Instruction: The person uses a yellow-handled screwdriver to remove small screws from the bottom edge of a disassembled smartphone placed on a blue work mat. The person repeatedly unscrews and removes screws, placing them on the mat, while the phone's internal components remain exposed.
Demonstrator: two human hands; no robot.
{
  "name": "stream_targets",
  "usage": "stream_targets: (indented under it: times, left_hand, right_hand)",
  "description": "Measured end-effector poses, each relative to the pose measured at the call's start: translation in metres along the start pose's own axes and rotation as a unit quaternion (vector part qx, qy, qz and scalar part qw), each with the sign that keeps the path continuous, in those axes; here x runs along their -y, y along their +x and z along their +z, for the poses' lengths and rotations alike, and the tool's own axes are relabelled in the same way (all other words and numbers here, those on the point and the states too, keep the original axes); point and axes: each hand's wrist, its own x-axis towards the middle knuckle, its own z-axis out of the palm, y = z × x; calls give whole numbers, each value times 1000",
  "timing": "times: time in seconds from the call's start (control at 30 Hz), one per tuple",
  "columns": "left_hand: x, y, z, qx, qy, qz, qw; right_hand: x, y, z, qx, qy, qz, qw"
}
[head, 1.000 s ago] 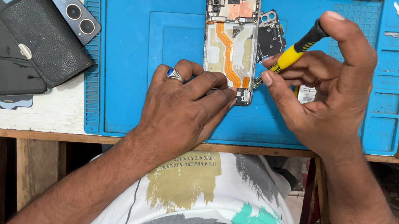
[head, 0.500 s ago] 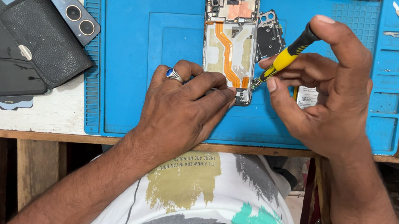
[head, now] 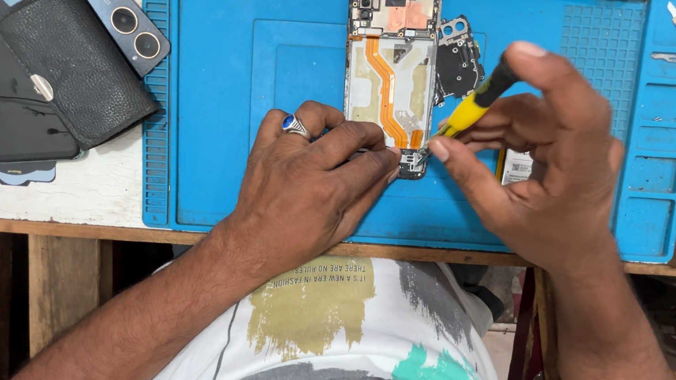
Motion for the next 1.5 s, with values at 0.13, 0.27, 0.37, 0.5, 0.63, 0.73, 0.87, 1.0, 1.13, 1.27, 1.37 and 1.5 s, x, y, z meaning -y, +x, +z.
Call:
stream_targets:
  times: [0.13, 0.27, 0.37, 0.5, 0.63, 0.73, 0.87, 1.0, 1.13, 1.27, 1.37, 1.5]
  left_hand:
    - [0, 0, 0, 0, -3, -2, 1000]
    - [-1, 1, -1, -2, -9, 0, 1000]
    - [-1, 2, -3, -8, -35, -8, 999]
    - [1, 4, -12, -31, -90, -18, 995]
    - [6, 3, -16, -61, -159, -25, 985]
    - [8, -1, -17, -60, -150, -15, 987]
    - [9, -2, -16, -73, -158, -11, 985]
    - [9, -4, -16, -80, -141, -5, 987]
    - [8, -4, -15, -80, -134, -7, 988]
    - [8, -3, -14, -76, -122, -12, 990]
    - [9, -4, -14, -76, -116, -13, 990]
    - [10, -5, -15, -69, -103, -7, 992]
  right_hand:
    - [-1, -2, -2, -32, 58, 30, 997]
    - [-1, 2, -4, -61, 51, 63, 995]
    - [3, 7, -4, -108, 166, 206, 958]
    - [8, 14, 4, -142, 306, 295, 894]
    - [10, 16, 15, -166, 383, 324, 849]
    - [13, 16, 19, -150, 380, 306, 860]
    - [16, 18, 22, -139, 382, 307, 861]
    - [21, 21, 23, -155, 377, 323, 854]
    - [23, 22, 21, -155, 342, 324, 868]
    - [19, 14, 18, -137, 244, 272, 921]
    - [13, 2, 20, -119, 170, 175, 963]
    - [10, -15, 20, -99, 41, 77, 991]
